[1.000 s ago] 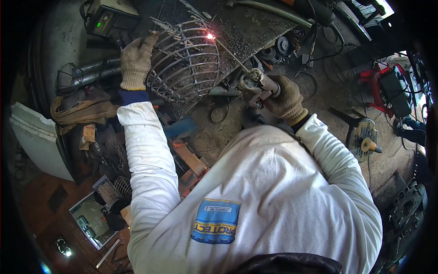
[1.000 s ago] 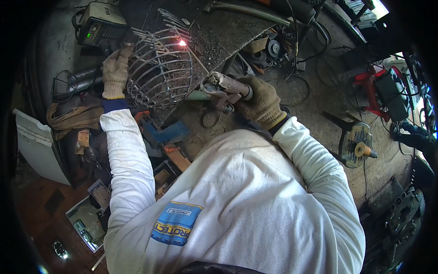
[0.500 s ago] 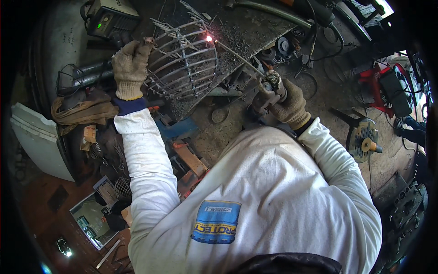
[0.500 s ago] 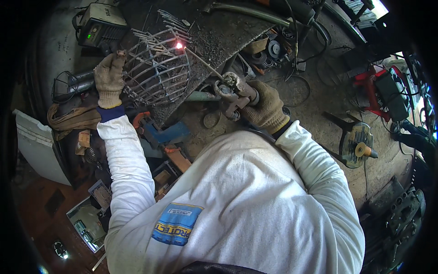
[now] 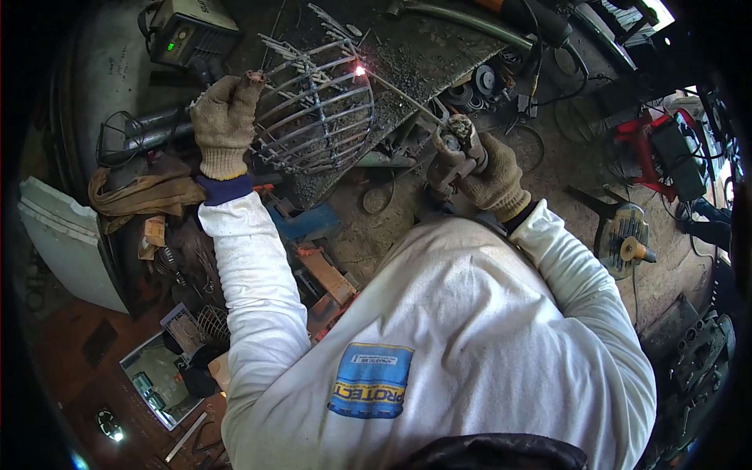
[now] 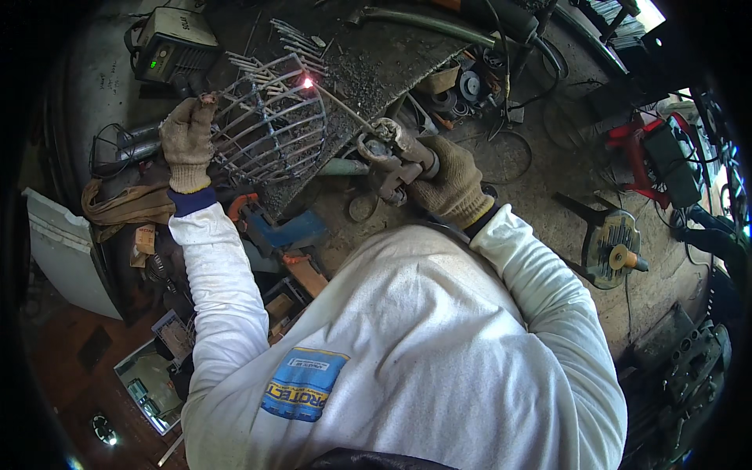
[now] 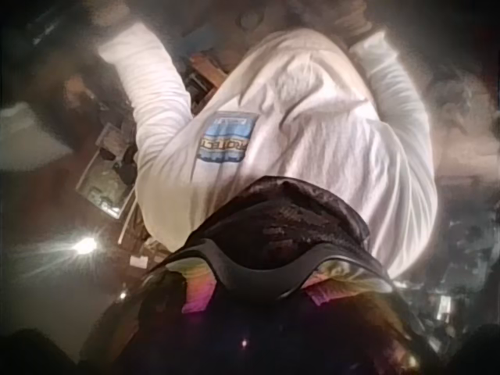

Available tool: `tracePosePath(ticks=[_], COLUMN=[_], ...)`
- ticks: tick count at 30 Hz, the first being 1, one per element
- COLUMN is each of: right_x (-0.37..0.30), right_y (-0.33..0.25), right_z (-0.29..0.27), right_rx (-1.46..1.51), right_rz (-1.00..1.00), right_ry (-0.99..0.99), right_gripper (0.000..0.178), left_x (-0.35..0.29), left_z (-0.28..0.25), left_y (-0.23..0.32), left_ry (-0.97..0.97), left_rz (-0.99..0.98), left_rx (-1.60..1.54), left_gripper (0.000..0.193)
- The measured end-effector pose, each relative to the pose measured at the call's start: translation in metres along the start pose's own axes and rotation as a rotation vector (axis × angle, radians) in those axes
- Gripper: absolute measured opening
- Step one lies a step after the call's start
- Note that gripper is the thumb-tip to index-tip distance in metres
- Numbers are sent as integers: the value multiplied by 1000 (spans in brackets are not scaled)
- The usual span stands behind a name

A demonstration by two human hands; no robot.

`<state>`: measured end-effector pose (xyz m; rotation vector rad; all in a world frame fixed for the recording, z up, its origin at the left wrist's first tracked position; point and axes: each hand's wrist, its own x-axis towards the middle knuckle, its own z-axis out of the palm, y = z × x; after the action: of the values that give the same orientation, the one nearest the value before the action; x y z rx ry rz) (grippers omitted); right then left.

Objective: The person welds metal rods together to form a spherical cage-like structure using a welding torch.

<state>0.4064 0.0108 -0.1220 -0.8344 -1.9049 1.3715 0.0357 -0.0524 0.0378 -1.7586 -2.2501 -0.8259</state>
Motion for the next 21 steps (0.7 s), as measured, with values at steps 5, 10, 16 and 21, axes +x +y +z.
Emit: tracePosePath(ticks=[5,10,16,21], right_x=[2,2,3,4], right_y=[-2,-2,-4,-8], right_z=[-1,0,0,-2], right_rx=[-7,-94,-98,-67], right_rz=[27,-14,40,37], right_ry=[-23,-16,-20,-42], right_gripper=[48,47,45,45], left_x=[2,2,3,3], left_z=[1,1,-4,4], left_y=[-6,-5,-1,-17], left_ry=[-6,-6,-126,7], left_rz=[13,29,-52,35], left_rx=[57,38,133,58], left_gripper=[52,49,34,46])
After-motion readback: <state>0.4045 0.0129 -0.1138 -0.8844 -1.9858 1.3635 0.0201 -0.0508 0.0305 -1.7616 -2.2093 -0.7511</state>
